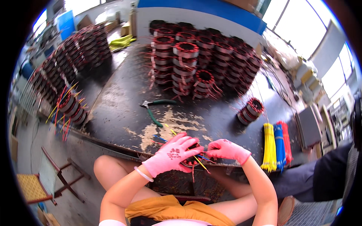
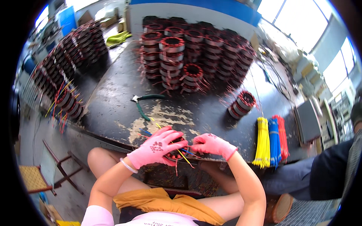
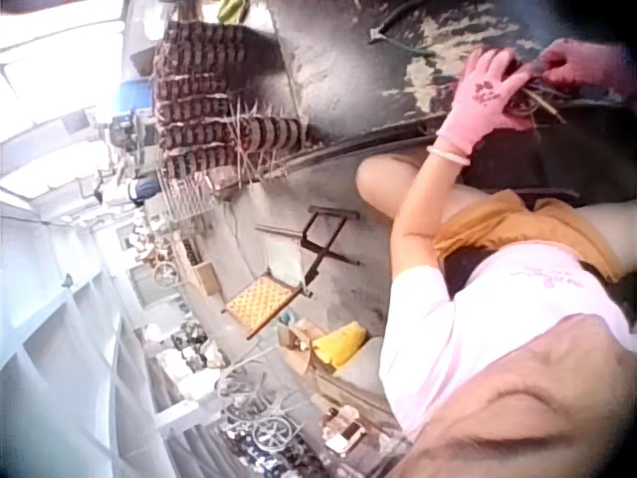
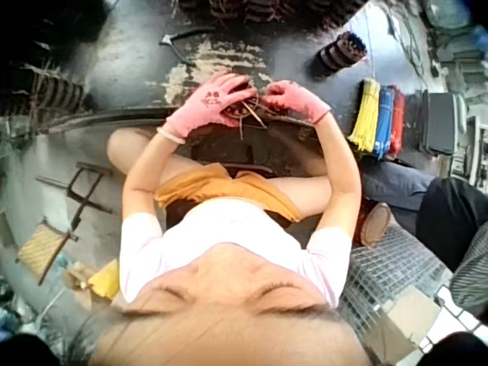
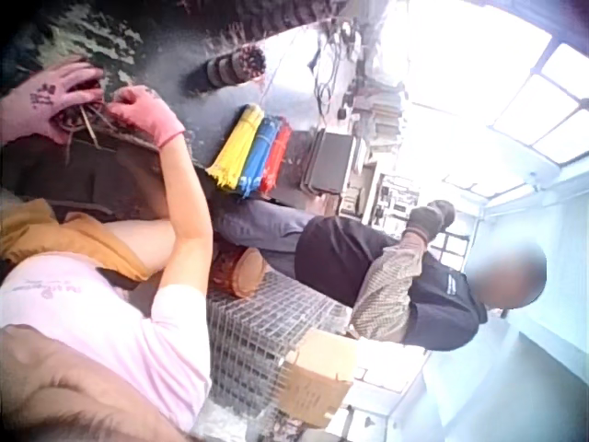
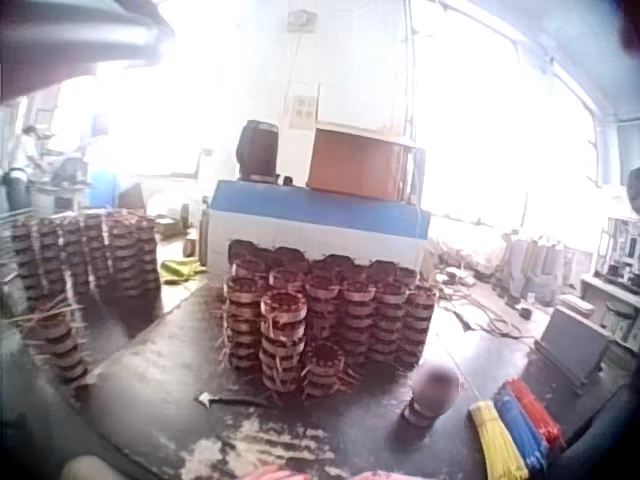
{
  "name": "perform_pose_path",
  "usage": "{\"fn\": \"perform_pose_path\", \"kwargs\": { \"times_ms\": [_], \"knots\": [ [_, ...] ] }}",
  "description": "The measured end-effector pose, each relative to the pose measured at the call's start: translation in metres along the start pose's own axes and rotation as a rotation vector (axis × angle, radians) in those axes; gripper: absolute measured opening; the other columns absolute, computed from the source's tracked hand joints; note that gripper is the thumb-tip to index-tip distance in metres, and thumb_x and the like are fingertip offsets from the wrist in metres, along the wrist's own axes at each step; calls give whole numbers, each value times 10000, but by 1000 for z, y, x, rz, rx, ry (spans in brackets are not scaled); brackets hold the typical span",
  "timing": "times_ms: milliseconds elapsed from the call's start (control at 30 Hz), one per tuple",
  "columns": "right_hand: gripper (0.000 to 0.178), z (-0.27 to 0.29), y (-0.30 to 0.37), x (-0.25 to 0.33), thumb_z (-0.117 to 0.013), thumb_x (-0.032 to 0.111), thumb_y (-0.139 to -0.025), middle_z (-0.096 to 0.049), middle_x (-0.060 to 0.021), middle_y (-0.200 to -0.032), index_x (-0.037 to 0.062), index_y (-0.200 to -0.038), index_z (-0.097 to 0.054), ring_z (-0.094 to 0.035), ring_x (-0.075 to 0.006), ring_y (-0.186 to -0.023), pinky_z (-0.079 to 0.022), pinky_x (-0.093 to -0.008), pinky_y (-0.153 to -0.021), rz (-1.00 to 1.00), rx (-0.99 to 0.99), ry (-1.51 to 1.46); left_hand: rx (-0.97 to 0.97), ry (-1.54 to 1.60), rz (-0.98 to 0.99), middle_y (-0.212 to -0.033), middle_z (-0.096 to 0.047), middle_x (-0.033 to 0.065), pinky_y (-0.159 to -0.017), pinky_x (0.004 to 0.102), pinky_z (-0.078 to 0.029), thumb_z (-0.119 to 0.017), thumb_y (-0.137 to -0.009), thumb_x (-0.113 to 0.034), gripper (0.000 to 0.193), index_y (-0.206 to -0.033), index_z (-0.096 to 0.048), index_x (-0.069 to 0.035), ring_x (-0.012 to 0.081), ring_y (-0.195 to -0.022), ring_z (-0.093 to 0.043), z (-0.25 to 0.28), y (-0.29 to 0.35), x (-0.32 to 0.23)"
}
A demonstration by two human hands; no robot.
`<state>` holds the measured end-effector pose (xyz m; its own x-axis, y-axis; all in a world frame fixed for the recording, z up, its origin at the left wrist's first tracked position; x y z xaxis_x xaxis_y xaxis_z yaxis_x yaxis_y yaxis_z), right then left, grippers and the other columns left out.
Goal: The person sits at a workbench and assembles small cylindrical electrical components by inserting colored zip ties into slots on the component's top. They use pliers to trim the excess length of the zip ties and then place the finished units into a stack on the table.
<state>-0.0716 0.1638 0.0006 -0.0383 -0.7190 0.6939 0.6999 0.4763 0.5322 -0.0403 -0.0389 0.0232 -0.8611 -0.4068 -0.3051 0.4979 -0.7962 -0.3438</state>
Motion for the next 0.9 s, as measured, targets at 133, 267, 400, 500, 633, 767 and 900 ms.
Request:
{"fn": "perform_pose_path", "kwargs": {
  "times_ms": [133,267,400,500,633,767,900],
  "knots": [
    [312,24,-6,24,-703,275,-966,-732,-16,-980,32,-1161,-722,-623,-82,-880,-523,-283,-815,70,-69,-49,-79,3,-41,-1402,-525,154,-1200,547,-342,-854,-689,-474,882,-1442,-527,-151,353,-1312,-522,-3,7,3],
    [439,43,-43,97,-671,351,-986,-732,-122,-1082,17,-1271,-663,-683,-202,-986,-542,-338,-861,130,-433,253,-112,15,-7,-1409,-529,150,-1209,538,-333,-835,-718,-490,851,-1443,-528,-169,340,-1314,-528,-7,13,7],
    [759,13,-112,148,-613,591,-940,-609,-211,-1348,-16,-1391,-552,-593,-375,-1237,-477,-451,-1015,288,-578,718,-118,51,-3,-1404,-533,153,-1206,519,-333,-831,-724,-468,831,-1438,-538,-160,349,-1318,-518,-12,13,9],
    [1038,-5,-169,146,-569,762,-860,-477,-248,-1493,-84,-1451,-445,-450,-403,-1383,-362,-533,-1116,250,-608,995,-149,134,-25,-1437,-489,173,-1206,520,-326,-831,-723,-426,770,-1383,-572,-124,380,-1381,-436,-17,9,8],
    [1198,-19,-200,171,-620,851,-726,-532,-223,-1379,-72,-1464,-425,-487,-367,-1324,-361,-503,-1122,42,-392,1077,-223,145,-5,-1430,-490,187,-1209,522,-326,-823,-732,-416,738,-1352,-574,-103,379,-1387,-433,-11,19,12],
    [1092,-6,-207,169,-761,776,-654,-584,-225,-1295,-37,-1352,-550,-562,-374,-1224,-448,-467,-1050,-2,-339,937,-207,135,-6,-1432,-490,189,-1213,520,-324,-816,-744,-421,746,-1365,-556,-100,373,-1394,-432,-11,17,11],
    [780,10,-183,173,-762,611,-709,-597,-177,-1194,36,-1225,-655,-589,-347,-1157,-481,-464,-1008,100,-460,833,-160,105,18,-1424,-498,182,-1211,527,-322,-809,-759,-428,767,-1401,-533,-111,376,-1369,-462,-13,15,11]
  ]
}}
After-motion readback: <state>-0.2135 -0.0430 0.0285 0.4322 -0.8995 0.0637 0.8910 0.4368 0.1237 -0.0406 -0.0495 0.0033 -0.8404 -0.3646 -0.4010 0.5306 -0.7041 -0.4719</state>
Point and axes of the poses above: each hand's wrist, its own y-axis away from the middle knuckle, its own z-axis out of the back of the hand, x = y × z, the point moved 6 cm from there along -y, towards the middle knuckle
